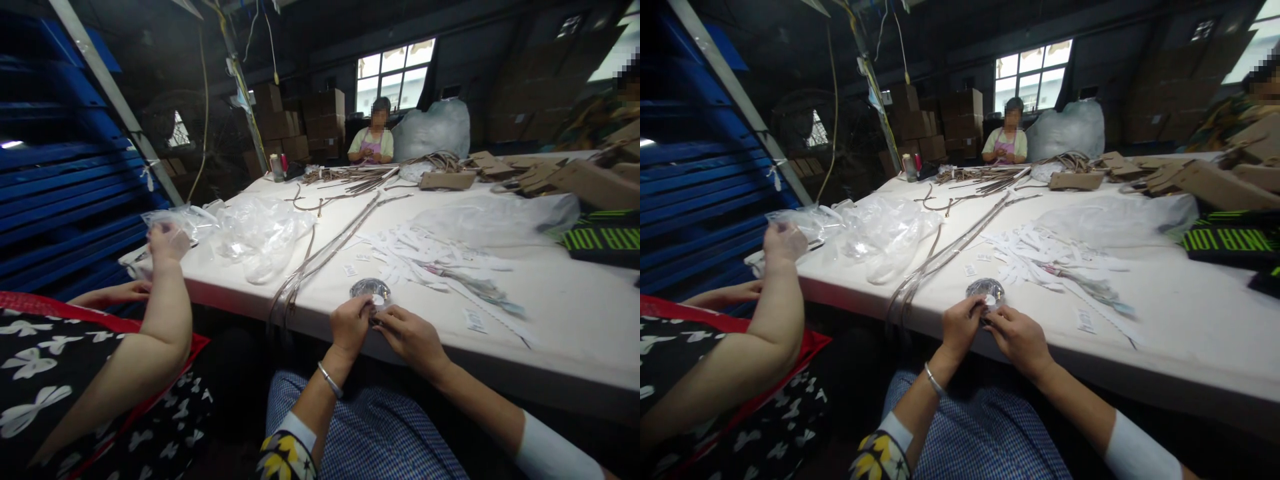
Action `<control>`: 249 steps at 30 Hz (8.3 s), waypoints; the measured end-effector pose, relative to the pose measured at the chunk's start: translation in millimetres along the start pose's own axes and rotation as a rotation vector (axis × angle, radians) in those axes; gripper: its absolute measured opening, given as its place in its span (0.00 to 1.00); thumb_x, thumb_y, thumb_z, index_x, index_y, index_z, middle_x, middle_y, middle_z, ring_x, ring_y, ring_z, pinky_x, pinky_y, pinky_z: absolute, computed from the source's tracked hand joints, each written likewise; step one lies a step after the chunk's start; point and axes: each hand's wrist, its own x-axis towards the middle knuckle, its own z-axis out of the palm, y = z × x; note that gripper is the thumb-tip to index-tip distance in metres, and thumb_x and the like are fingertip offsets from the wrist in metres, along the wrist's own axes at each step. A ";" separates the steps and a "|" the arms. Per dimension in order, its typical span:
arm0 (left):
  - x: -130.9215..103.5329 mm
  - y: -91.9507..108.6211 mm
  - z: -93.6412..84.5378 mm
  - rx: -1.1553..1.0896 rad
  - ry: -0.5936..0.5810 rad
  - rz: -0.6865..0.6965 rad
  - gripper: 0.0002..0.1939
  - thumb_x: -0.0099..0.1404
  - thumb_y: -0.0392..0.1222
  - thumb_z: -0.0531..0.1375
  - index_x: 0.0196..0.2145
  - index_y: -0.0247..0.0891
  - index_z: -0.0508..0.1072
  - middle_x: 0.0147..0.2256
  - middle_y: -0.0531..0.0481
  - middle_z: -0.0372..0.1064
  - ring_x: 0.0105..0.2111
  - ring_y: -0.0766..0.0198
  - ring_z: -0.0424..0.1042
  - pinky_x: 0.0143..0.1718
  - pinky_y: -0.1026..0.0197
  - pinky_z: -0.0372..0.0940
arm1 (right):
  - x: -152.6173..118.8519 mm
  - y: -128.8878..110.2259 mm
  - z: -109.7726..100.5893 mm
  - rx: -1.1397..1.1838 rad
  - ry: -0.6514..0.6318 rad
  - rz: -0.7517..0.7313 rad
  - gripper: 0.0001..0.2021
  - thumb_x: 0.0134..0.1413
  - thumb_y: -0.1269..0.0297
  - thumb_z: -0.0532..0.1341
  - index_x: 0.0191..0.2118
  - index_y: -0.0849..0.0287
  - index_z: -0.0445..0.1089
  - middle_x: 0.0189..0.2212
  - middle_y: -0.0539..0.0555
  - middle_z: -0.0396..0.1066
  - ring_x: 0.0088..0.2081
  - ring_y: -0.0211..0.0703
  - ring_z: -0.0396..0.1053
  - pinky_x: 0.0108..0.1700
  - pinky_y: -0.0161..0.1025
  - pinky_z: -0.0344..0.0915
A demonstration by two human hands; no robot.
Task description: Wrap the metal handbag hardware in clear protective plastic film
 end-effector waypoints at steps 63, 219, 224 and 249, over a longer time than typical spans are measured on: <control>4.3 20.2 -6.8 0.099 -0.036 -0.186 0.08 0.60 0.43 0.63 0.39 0.47 0.74 0.34 0.56 0.78 0.35 0.63 0.76 0.36 0.65 0.64 | -30.3 9.5 10.4 -0.036 0.273 -0.309 0.16 0.59 0.76 0.54 0.46 0.56 0.75 0.42 0.56 0.79 0.37 0.45 0.78 0.35 0.37 0.73; 53.1 6.2 -32.8 0.127 -0.449 -0.075 0.12 0.55 0.48 0.65 0.35 0.41 0.79 0.32 0.49 0.78 0.34 0.59 0.75 0.33 0.64 0.62 | 7.5 -47.6 38.3 1.233 0.615 0.675 0.21 0.44 0.51 0.69 0.39 0.56 0.64 0.32 0.54 0.78 0.32 0.46 0.76 0.40 0.45 0.72; 48.6 3.9 -31.2 -0.004 -0.410 -0.175 0.14 0.54 0.50 0.65 0.31 0.36 0.79 0.27 0.48 0.77 0.30 0.59 0.75 0.30 0.64 0.62 | 12.7 -44.8 32.7 1.405 0.610 0.666 0.19 0.41 0.51 0.71 0.36 0.58 0.69 0.34 0.54 0.78 0.38 0.47 0.75 0.47 0.46 0.70; -238.9 42.4 -115.3 -0.828 -0.024 -1.079 0.19 0.54 0.46 0.69 0.39 0.36 0.69 0.32 0.50 0.73 0.30 0.66 0.71 0.31 0.67 0.63 | -102.7 -139.9 29.3 1.777 -0.677 0.923 0.12 0.51 0.54 0.67 0.34 0.59 0.73 0.26 0.49 0.69 0.24 0.34 0.65 0.28 0.30 0.64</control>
